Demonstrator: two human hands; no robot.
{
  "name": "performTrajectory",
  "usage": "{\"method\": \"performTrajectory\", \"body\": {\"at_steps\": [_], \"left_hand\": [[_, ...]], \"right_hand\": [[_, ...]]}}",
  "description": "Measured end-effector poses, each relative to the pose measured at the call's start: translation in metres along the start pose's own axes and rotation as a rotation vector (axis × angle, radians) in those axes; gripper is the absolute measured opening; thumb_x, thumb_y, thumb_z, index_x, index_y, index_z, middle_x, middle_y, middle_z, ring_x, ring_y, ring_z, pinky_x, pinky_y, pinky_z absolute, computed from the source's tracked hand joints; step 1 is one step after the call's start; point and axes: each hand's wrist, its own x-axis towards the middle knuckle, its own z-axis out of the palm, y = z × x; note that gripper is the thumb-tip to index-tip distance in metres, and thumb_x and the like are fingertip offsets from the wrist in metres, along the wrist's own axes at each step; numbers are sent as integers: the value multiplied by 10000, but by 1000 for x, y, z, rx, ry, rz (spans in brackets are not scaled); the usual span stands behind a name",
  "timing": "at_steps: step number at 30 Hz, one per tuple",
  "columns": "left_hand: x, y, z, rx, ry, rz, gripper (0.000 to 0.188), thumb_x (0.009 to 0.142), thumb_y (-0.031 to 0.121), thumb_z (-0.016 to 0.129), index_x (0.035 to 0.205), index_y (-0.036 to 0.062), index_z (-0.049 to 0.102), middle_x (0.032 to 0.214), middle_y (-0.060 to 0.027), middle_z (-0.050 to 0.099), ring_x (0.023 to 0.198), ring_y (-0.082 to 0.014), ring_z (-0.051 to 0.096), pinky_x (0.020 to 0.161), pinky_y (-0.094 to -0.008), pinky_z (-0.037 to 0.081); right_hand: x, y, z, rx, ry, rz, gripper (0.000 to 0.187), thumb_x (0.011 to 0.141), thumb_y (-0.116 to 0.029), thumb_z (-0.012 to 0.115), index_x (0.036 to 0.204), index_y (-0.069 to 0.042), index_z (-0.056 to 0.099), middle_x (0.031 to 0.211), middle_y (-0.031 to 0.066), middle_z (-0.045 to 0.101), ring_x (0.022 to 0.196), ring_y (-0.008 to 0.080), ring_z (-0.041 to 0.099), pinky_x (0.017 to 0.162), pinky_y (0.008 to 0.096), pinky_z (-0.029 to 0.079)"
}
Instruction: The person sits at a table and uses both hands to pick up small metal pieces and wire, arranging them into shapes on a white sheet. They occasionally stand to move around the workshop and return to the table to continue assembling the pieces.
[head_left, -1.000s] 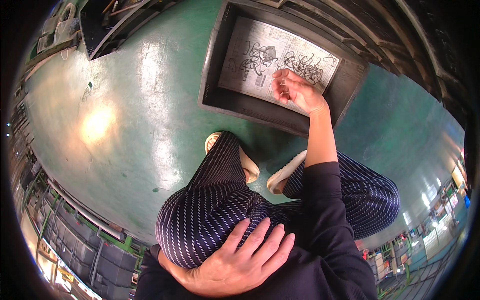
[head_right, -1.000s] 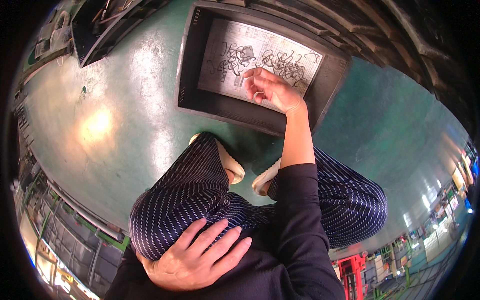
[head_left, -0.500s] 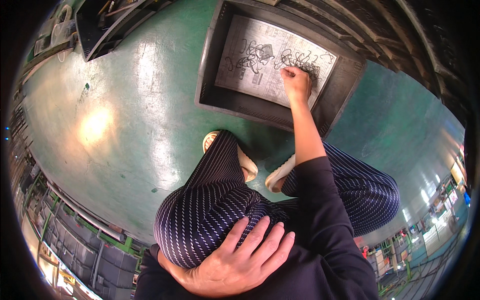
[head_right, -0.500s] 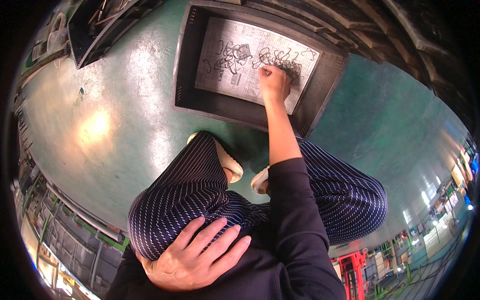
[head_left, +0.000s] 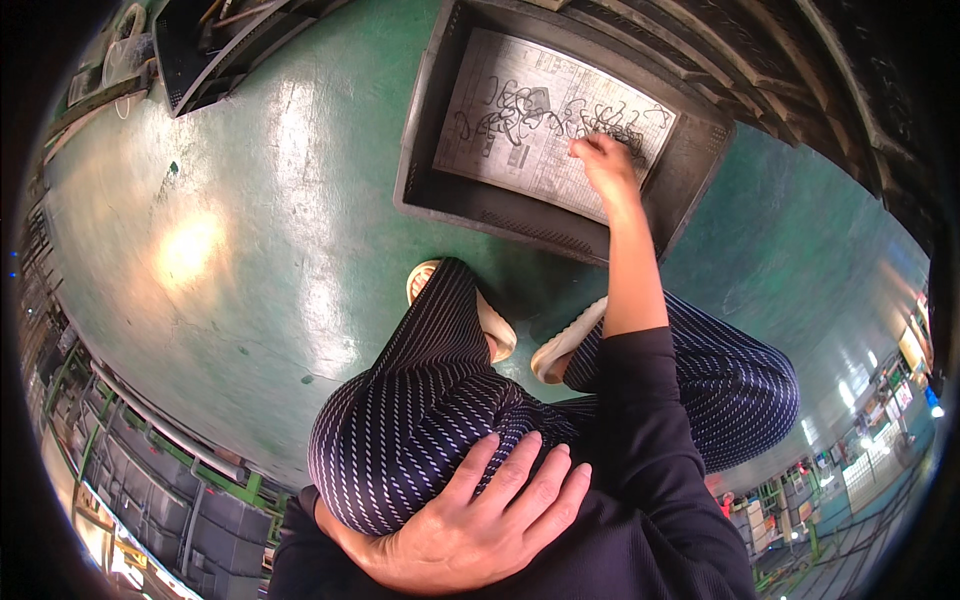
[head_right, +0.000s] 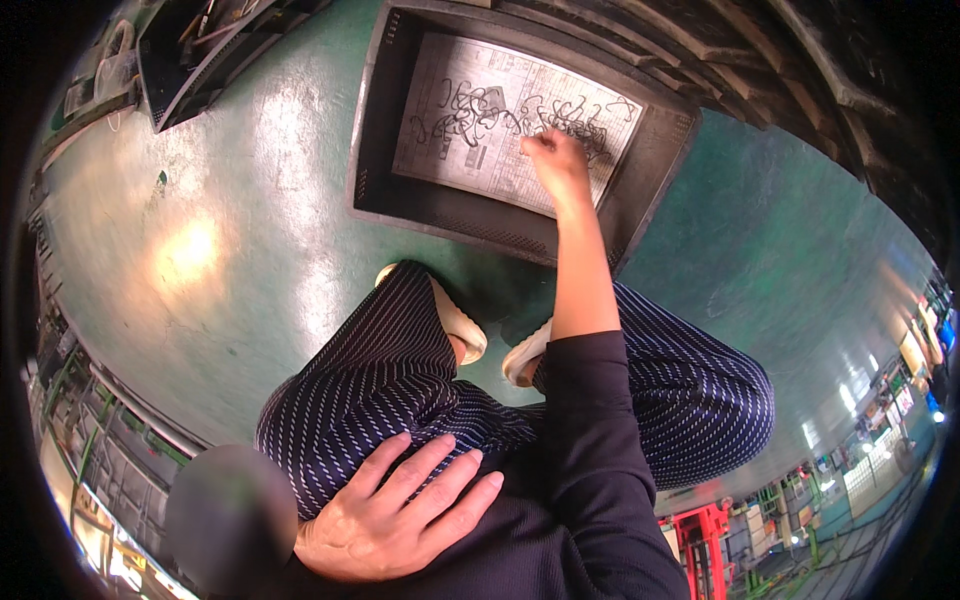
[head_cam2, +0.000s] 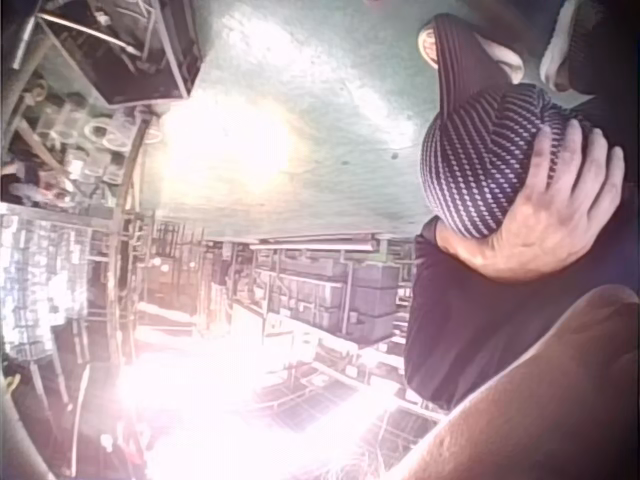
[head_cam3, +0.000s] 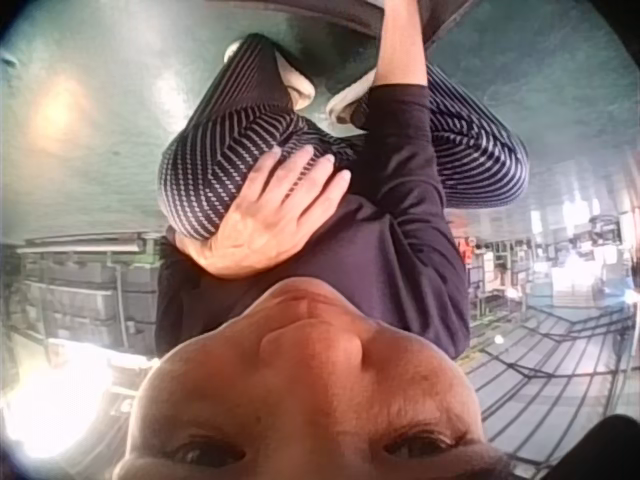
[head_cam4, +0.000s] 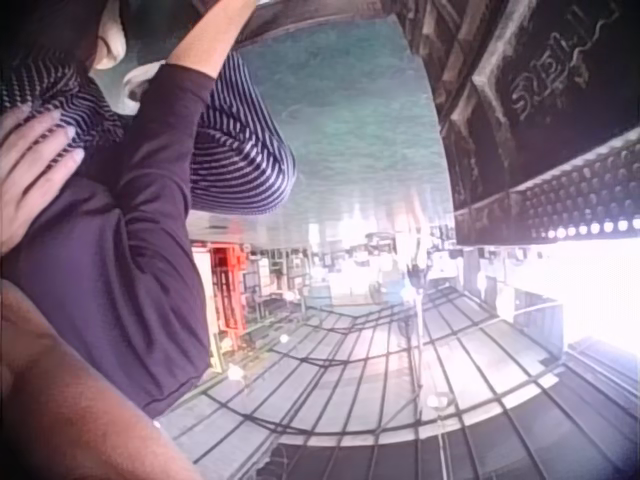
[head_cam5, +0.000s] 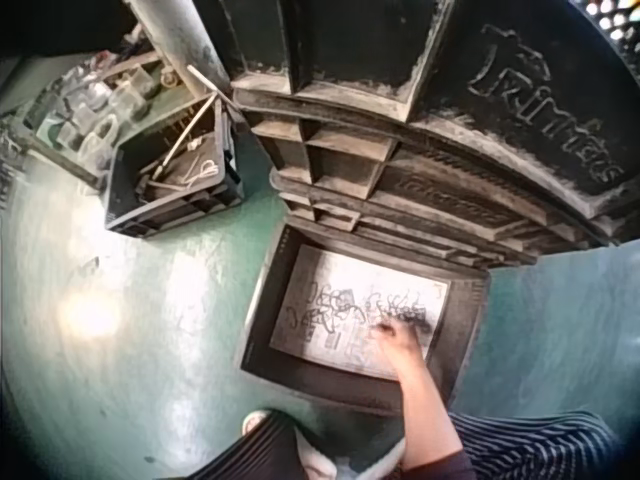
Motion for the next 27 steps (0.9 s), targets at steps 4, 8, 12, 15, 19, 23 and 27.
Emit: {"method": "performTrajectory", "body": {"at_steps": [4,8,12,15,19,23,27], "left_hand": [[-2,-1,0,-8,-5,-4,342,756,241,479,1052,115,598,1037,-80,582,945,-216,568,877,-383,402],[-1,1,1,0,-5,-7,340,767,247,464,1051,114,597,1047,-79,580,952,-212,567,882,-384,400],[-1,1,0,10,-27,-15,337,769,276,503,1054,122,598,1048,-70,584,962,-204,567,889,-380,396],[-8,8,7,-67,20,-76,385,783,223,486,1125,52,530,1124,-151,514,1057,-316,482,945,-464,344],[-7,8,6,-35,13,-73,383,775,222,489,1121,64,533,1125,-125,520,1065,-277,487,929,-435,373],[-6,5,4,8,-21,-23,382,776,220,483,1121,62,533,1126,-126,519,1065,-284,486,931,-440,370],[-10,7,19,-7,104,-64,377,781,215,473,1121,64,532,1127,-125,519,1066,-284,485,931,-442,370]], "right_hand": [[-8,-12,-26,355,-238,181,180,726,-131,684,838,-12,610,733,23,609,554,78,477,497,222,364],[-2,8,-29,-267,138,-103,229,731,-167,694,896,-26,621,753,40,610,637,133,545,621,248,449],[-11,3,-35,369,-51,-64,288,788,-161,626,1022,0,581,733,6,538,599,118,459,556,239,382],[-20,-12,-47,1012,-301,-91,337,826,-129,544,1117,39,513,719,5,466,618,102,402,556,231,325],[-18,-12,-50,1331,-587,-163,228,856,-143,492,1023,7,530,678,4,396,599,109,375,561,239,311],[-7,-15,-35,1526,-907,-300,192,878,-210,501,955,-38,542,663,-4,375,567,109,366,533,226,309],[-3,-24,-21,1510,-901,-273,205,887,-217,495,958,-34,554,715,-3,446,593,88,393,502,206,314]]}}
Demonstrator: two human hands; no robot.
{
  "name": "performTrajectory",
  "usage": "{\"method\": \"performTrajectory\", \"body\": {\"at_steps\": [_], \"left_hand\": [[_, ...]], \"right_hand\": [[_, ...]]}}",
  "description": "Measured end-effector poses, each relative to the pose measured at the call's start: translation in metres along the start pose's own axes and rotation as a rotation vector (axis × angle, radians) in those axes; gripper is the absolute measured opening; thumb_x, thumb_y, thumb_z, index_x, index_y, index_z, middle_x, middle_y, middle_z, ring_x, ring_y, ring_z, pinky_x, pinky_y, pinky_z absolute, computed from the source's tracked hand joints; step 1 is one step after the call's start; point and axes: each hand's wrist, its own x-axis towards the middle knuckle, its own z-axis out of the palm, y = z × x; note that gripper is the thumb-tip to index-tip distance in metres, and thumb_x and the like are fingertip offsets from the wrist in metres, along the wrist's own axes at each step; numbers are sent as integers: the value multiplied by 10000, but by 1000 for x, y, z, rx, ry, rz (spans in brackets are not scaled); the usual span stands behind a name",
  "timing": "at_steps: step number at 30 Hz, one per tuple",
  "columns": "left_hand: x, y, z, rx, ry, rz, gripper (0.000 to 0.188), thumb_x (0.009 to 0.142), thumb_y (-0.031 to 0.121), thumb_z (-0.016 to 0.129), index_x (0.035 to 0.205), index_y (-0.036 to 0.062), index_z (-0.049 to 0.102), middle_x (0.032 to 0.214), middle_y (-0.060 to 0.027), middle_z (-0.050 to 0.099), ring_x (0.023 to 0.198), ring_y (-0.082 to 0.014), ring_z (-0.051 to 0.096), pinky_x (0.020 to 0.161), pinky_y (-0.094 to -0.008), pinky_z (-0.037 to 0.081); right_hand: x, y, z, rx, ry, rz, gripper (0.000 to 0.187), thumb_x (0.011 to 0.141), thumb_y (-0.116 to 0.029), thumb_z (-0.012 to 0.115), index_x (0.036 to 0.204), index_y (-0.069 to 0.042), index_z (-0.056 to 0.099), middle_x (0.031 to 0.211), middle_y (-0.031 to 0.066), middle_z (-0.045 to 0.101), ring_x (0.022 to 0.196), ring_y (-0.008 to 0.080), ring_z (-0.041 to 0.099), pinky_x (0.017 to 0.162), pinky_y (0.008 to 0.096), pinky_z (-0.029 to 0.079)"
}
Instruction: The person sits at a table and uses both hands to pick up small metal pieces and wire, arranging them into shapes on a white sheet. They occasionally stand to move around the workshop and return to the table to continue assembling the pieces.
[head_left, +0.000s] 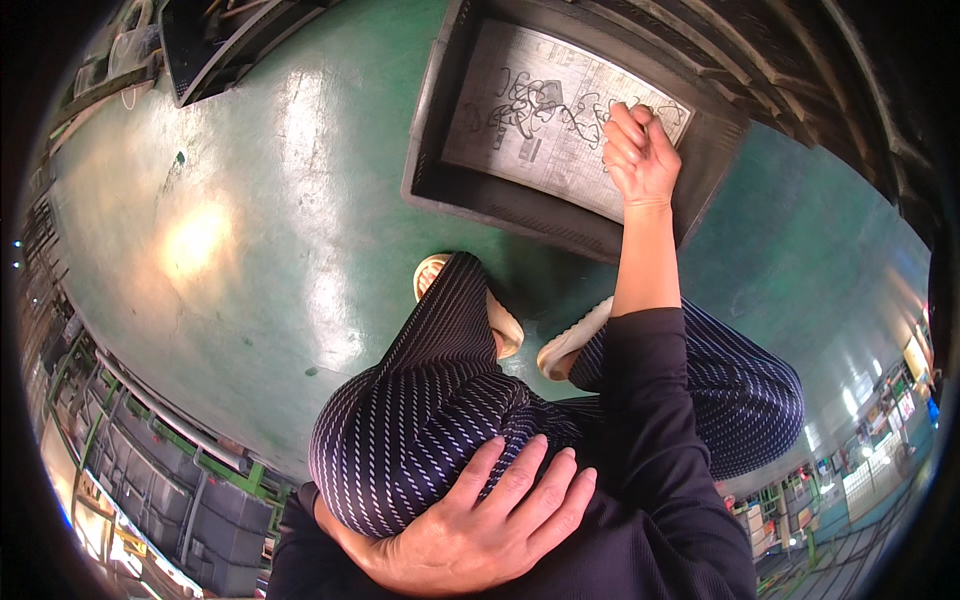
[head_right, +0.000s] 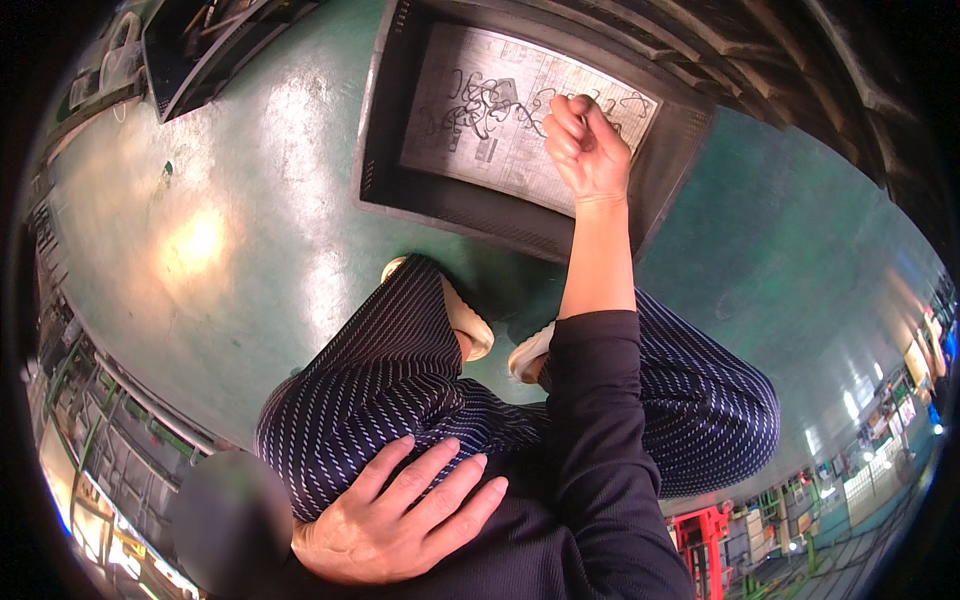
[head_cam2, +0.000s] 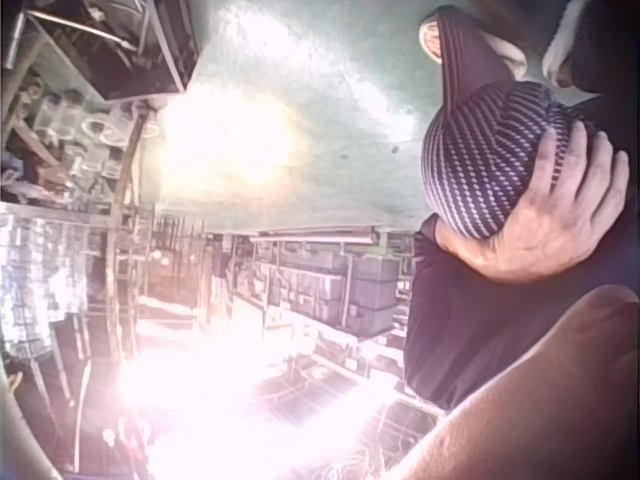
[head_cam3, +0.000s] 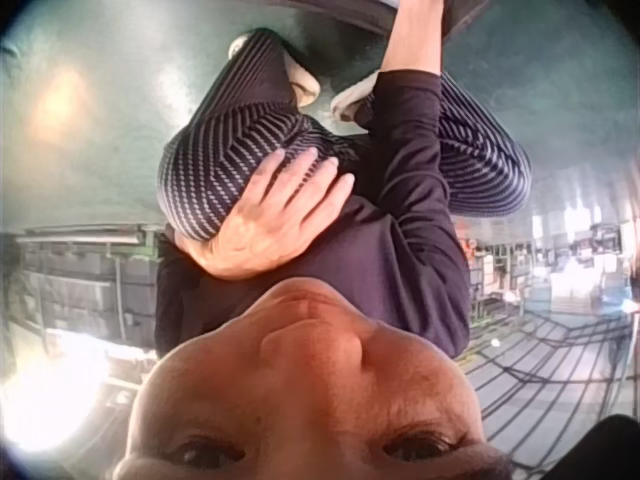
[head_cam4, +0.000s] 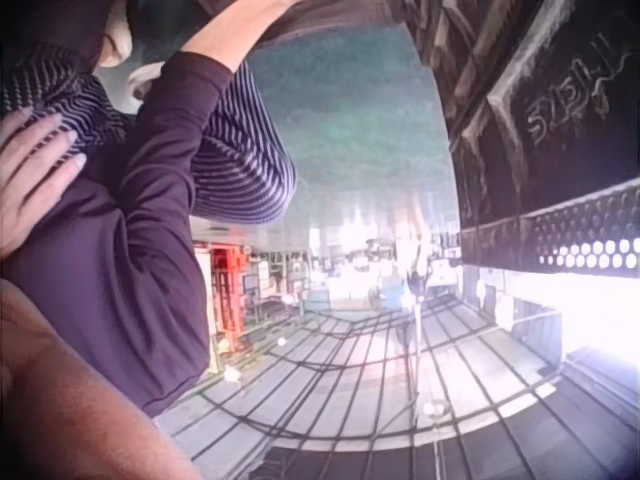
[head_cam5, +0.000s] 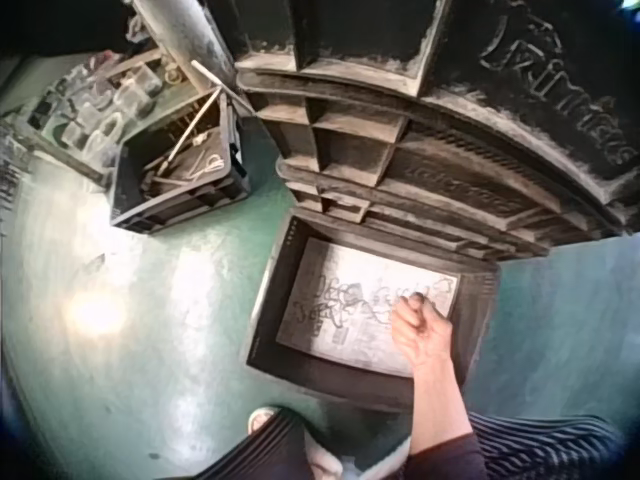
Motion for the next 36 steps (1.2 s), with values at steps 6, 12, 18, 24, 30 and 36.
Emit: {"method": "performTrajectory", "body": {"at_steps": [6,12,18,24,30,36], "left_hand": [[2,-8,-18,57,-140,65,387,776,220,466,1124,64,529,1124,-110,524,1072,-275,486,936,-423,367],[2,-18,-25,51,-154,90,395,768,217,462,1128,68,526,1116,-102,530,1075,-264,491,946,-410,356],[-10,-14,-19,-49,-77,-64,416,758,217,463,1142,66,510,1110,-96,534,1062,-254,501,941,-404,361],[-13,-18,-21,-45,-91,-80,397,769,224,456,1130,71,523,1113,-91,539,1064,-249,502,952,-395,348],[-12,-20,-25,-17,-81,-50,383,790,219,425,1125,68,531,1107,-92,545,1062,-249,502,955,-396,345],[-7,-28,-27,6,-140,26,393,778,216,446,1133,66,525,1119,-98,533,1073,-258,492,955,-412,346]], "right_hand": [[40,21,-6,-929,487,286,307,861,-275,548,1009,-10,588,767,3,517,554,88,398,492,189,312],[49,35,-29,-1810,496,546,226,787,-305,608,930,-140,670,967,87,648,923,229,610,837,329,452],[69,21,-19,-1824,443,404,188,758,-248,637,885,-113,666,893,59,660,816,180,618,759,303,465],[77,24,-6,-2256,91,313,113,727,-112,644,834,-77,640,824,77,599,752,222,598,690,340,474],[75,29,-6,-2623,-175,296,90,747,-123,601,824,-82,619,862,89,588,831,263,595,713,407,476],[72,19,0,-2367,8,218,83,763,-105,558,784,-33,594,867,105,585,816,286,597,692,402,480]]}}
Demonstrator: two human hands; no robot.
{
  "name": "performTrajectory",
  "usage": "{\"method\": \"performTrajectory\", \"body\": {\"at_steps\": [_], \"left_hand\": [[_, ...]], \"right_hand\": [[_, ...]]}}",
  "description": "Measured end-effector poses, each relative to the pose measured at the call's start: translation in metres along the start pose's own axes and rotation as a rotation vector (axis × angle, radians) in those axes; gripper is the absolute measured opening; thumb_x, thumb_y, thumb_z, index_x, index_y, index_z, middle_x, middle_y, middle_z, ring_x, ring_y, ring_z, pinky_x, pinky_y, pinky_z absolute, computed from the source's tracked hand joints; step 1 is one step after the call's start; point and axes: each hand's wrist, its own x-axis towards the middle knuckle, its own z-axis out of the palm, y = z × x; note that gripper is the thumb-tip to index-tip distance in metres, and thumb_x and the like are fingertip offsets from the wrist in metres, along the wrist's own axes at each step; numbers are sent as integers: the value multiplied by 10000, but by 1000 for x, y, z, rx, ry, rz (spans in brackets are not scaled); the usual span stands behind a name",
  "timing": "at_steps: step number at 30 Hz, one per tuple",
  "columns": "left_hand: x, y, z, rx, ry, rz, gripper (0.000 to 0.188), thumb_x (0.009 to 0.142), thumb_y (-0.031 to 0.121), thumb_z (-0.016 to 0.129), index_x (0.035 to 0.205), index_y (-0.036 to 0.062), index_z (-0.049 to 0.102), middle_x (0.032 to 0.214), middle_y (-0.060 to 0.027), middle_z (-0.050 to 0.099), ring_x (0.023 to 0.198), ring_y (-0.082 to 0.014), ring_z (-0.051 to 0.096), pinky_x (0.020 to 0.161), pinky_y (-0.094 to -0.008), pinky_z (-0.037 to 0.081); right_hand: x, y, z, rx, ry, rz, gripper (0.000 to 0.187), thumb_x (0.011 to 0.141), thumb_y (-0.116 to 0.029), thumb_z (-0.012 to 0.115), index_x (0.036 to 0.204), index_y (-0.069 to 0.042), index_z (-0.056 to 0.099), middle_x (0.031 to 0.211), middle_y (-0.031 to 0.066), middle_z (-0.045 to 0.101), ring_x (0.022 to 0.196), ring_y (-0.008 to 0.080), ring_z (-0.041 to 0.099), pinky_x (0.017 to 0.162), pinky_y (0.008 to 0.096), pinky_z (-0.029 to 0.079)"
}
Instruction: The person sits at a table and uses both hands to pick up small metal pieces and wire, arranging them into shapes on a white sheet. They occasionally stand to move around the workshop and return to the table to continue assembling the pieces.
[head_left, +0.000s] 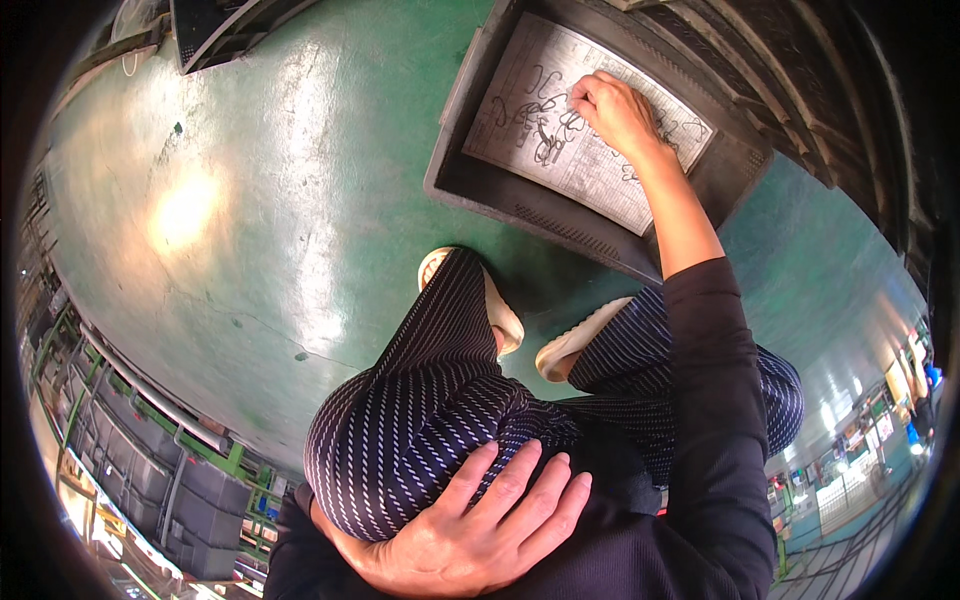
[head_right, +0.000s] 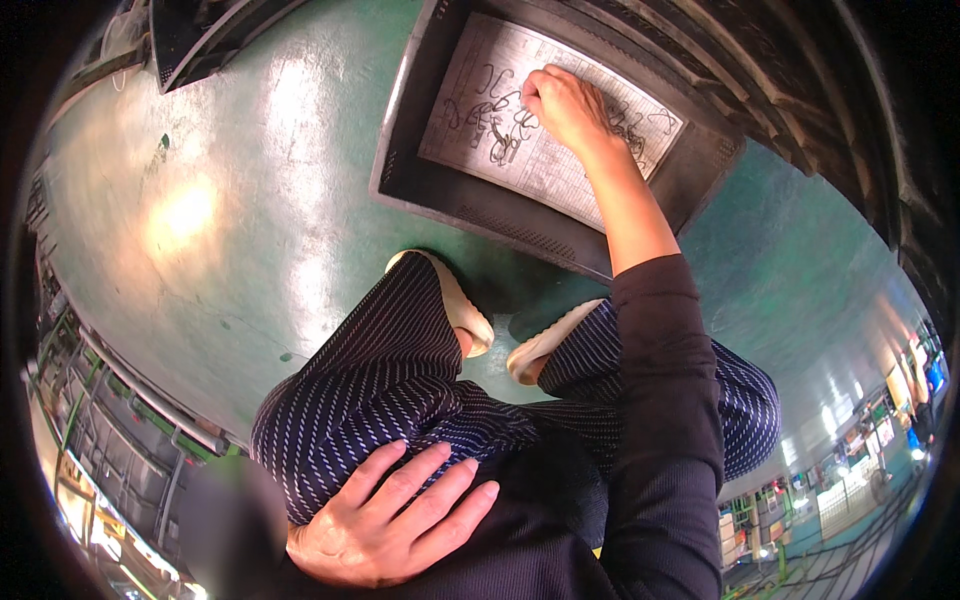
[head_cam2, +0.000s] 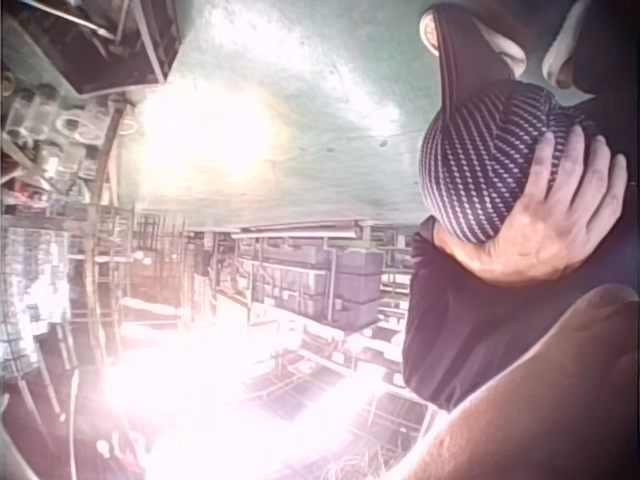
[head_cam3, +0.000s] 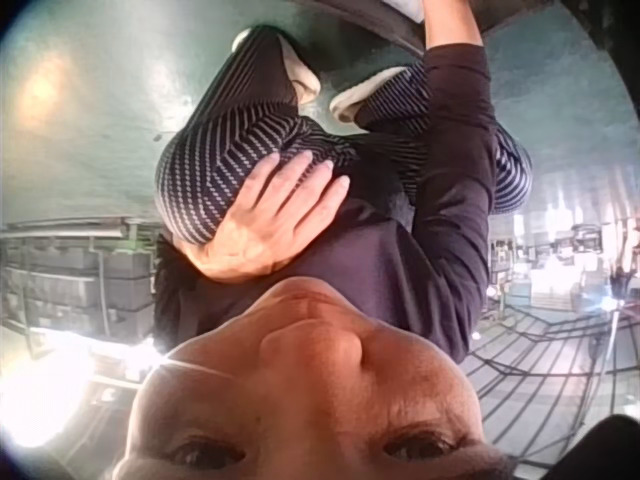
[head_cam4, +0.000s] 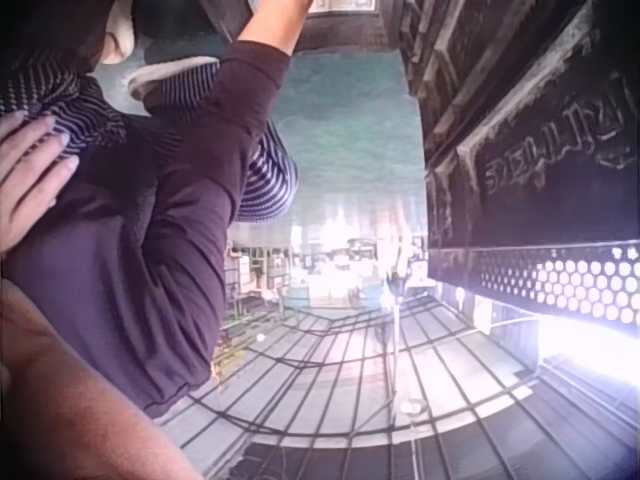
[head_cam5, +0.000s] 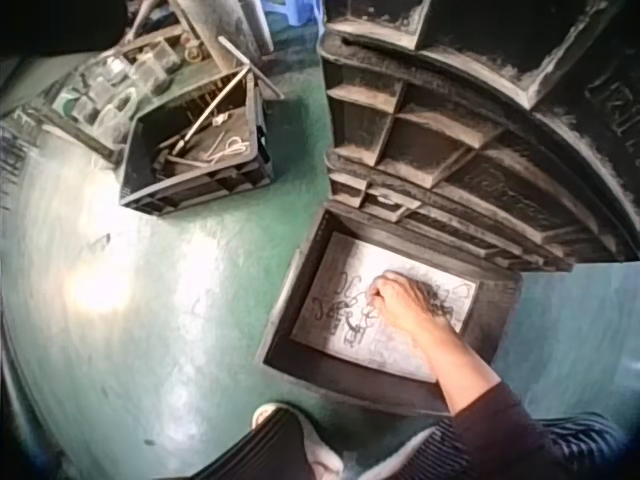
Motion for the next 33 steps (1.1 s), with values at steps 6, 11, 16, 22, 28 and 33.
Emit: {"method": "performTrajectory", "body": {"at_steps": [6,11,16,22,28,33], "left_hand": [[1,6,0,0,-10,-32,385,777,201,447,1133,78,526,1126,-99,527,1078,-262,489,950,-417,352],[2,8,5,-17,18,-64,380,781,195,442,1134,85,527,1129,-96,526,1086,-260,488,949,-416,352],[0,10,6,-16,37,-69,385,778,197,443,1136,84,527,1133,-95,526,1083,-262,492,941,-415,359],[-2,14,16,-71,153,-123,390,772,193,450,1136,73,526,1132,-102,529,1076,-262,498,944,-408,361],[-2,12,4,-102,65,-127,389,769,174,453,1137,70,527,1122,-99,542,1086,-254,496,962,-402,350],[-5,10,4,-83,50,-129,395,763,187,456,1136,78,528,1141,-85,536,1100,-241,491,973,-401,339]], "right_hand": [[3,-7,8,-222,-119,-157,85,763,-70,531,787,-22,597,870,141,585,768,302,601,671,422,477],[2,3,16,-257,-84,-130,83,757,-72,538,793,-27,598,846,141,589,739,294,604,684,421,480],[1,20,7,633,92,162,133,768,-165,626,839,-53,614,640,8,551,598,118,540,565,254,426],[-25,13,-21,1899,8,308,152,798,-133,564,906,-27,554,728,-3,527,612,77,492,504,204,346],[-9,7,16,1387,-37,451,148,769,-133,620,890,-48,631,633,-55,525,513,43,443,463,189,342],[10,-26,54,670,313,709,173,714,-214,669,821,-79,681,761,98,663,725,200,638,695,295,481]]}}
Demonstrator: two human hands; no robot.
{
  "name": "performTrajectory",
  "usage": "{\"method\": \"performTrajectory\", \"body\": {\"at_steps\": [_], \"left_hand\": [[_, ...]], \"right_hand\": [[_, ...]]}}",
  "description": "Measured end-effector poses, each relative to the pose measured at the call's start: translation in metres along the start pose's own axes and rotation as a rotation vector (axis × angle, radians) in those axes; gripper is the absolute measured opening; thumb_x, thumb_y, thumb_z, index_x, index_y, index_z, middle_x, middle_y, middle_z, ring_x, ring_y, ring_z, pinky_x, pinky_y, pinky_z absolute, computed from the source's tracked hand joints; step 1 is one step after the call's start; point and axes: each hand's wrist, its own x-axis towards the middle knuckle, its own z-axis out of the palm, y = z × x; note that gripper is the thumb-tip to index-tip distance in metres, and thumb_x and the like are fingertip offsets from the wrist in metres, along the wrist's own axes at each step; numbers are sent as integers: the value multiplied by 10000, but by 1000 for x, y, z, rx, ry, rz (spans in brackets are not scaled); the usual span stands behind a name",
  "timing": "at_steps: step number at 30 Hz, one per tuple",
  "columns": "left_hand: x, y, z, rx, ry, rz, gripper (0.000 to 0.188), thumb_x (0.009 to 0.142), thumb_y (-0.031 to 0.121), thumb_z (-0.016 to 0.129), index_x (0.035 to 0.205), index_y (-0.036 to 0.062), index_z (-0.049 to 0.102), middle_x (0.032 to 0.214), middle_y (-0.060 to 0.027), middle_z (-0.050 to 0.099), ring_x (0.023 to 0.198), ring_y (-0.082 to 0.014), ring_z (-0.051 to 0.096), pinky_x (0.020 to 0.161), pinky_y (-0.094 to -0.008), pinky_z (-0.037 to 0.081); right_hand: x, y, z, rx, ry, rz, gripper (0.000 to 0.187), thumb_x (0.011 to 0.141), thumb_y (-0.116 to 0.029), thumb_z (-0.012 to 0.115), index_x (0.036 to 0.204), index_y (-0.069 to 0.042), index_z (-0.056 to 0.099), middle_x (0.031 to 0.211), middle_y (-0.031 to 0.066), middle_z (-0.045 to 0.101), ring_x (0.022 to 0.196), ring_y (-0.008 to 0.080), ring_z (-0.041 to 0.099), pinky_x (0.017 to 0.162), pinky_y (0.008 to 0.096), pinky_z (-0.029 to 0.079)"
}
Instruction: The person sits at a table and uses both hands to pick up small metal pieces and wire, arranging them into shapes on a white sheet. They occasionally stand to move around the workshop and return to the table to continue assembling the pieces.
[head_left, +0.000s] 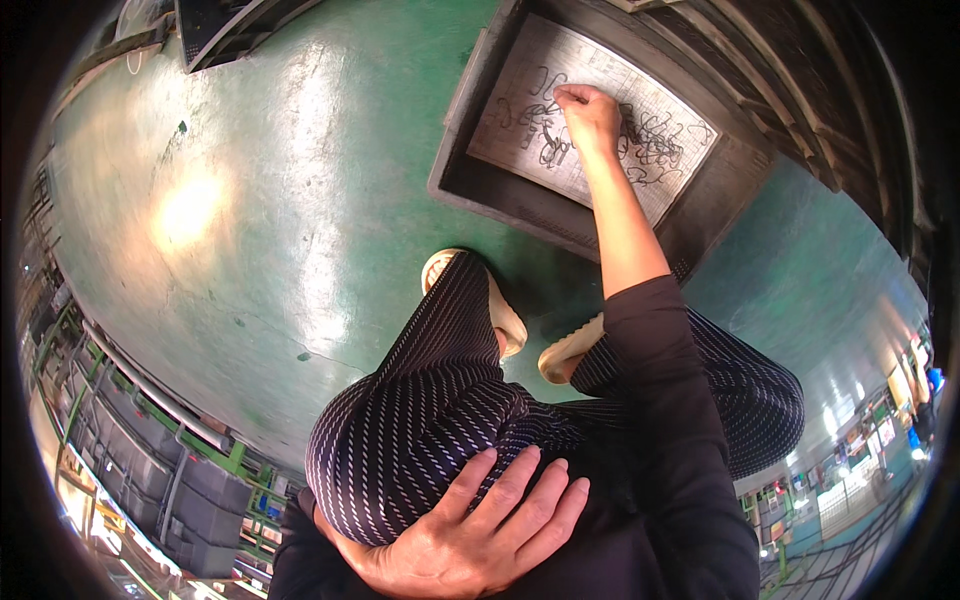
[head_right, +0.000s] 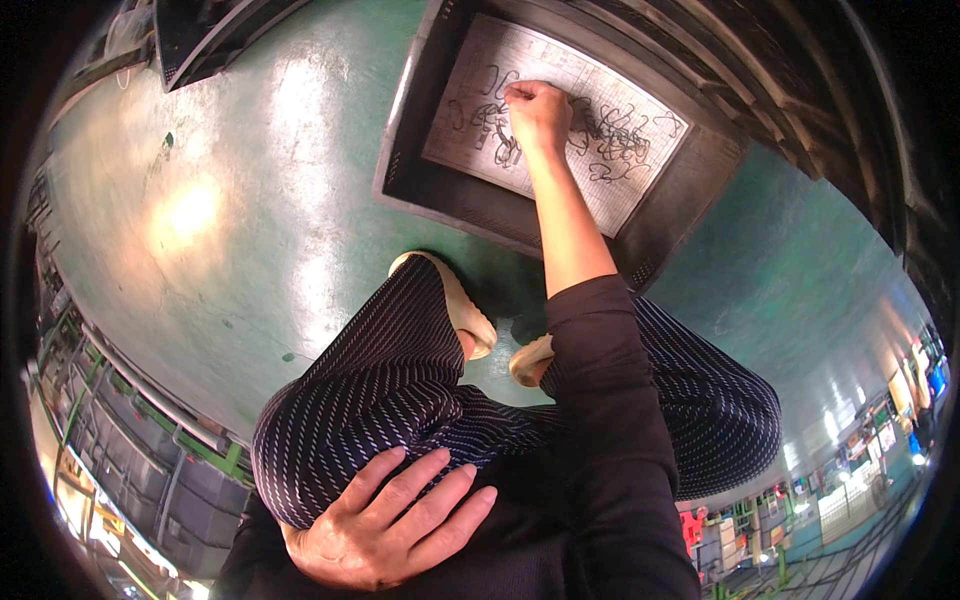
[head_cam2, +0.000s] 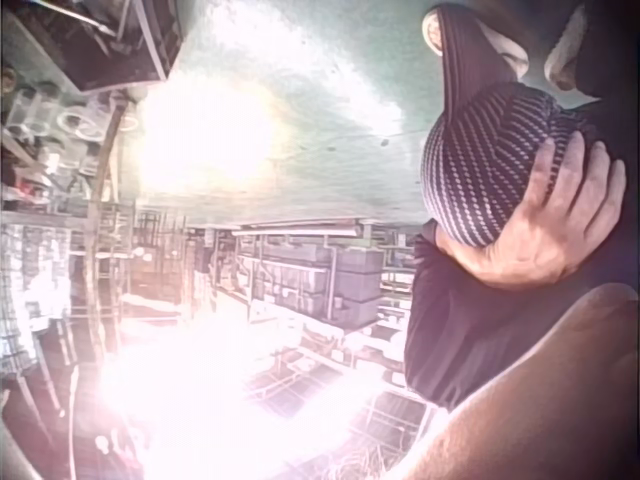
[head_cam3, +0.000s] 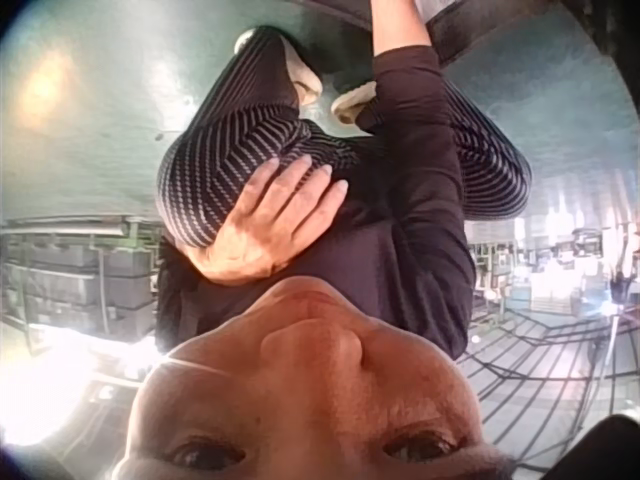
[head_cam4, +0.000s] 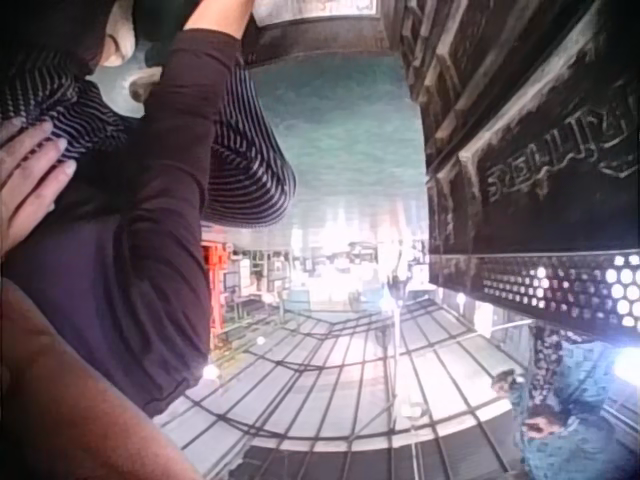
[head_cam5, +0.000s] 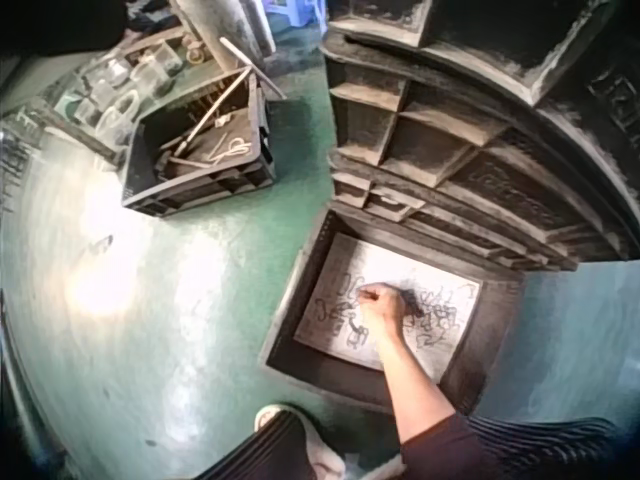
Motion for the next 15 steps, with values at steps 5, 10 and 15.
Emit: {"method": "performTrajectory", "body": {"at_steps": [5,10,15], "left_hand": [[-5,-2,0,-18,-2,-19,410,755,203,456,1140,82,523,1140,-79,536,1099,-234,489,977,-396,326],[-9,-5,-1,-41,-5,-9,429,748,204,451,1153,72,508,1149,-83,525,1101,-237,479,979,-392,316],[-13,-5,-1,-42,-14,-25,441,749,209,451,1165,69,496,1163,-91,509,1113,-242,465,968,-400,328]], "right_hand": [[-13,-20,13,-210,200,-22,178,716,-221,652,825,-83,675,790,137,652,781,281,636,720,350,493],[-14,-33,22,-384,203,-34,170,720,-209,644,834,-86,672,820,152,646,788,305,632,713,378,500],[3,-5,4,202,-192,49,178,751,-204,655,817,-39,635,662,26,596,550,117,530,521,252,421]]}}
